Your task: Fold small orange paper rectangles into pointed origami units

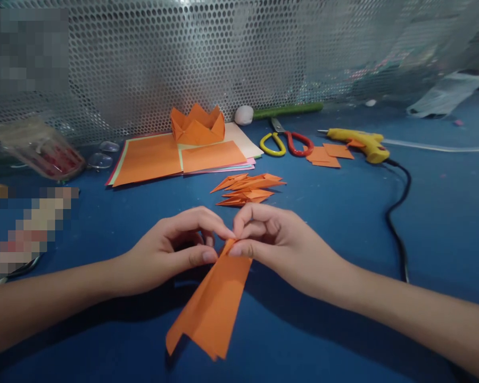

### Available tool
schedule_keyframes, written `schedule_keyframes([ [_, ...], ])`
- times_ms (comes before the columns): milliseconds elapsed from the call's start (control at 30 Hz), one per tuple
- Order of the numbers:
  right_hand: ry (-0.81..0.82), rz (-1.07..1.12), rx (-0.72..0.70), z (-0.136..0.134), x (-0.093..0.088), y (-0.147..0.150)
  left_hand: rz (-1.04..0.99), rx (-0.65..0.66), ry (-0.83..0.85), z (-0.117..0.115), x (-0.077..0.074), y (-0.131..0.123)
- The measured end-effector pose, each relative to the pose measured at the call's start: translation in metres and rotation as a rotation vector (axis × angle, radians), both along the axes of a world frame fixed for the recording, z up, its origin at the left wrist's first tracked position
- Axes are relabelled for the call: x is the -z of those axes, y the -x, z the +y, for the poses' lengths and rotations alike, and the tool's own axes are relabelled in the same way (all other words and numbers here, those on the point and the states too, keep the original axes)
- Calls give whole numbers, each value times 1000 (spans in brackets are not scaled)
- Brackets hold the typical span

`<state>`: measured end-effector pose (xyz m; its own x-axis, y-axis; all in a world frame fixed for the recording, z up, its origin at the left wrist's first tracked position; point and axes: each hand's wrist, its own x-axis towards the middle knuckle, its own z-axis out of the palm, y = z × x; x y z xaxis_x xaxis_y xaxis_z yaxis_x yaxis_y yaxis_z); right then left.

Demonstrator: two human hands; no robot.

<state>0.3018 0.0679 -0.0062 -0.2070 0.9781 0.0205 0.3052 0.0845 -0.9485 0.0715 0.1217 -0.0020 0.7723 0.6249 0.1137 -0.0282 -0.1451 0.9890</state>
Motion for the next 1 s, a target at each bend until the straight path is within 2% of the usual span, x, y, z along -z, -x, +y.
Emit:
schedule_keyframes([
  [133,69,99,-86,0,2,-3,-14,29,-32,1,0,-1],
  [300,38,86,-141,0,-1,-3,-22,9,-68,2,-1,-1],
  [500,-51,53,-91,2,-3,-2,-27,-92,-97,0,2,0],
  [600,-57,17,-42,5,1,-6,9,-171,-163,-3,6,0],
  [700,-79,-84,49,9,5,-14,90,-283,-313,-4,12,0],
  [767,-111,-187,99,12,7,-21,172,-310,-460,-6,15,2],
  [1000,-227,-369,128,7,16,-32,390,-150,-1033,-12,20,4],
])
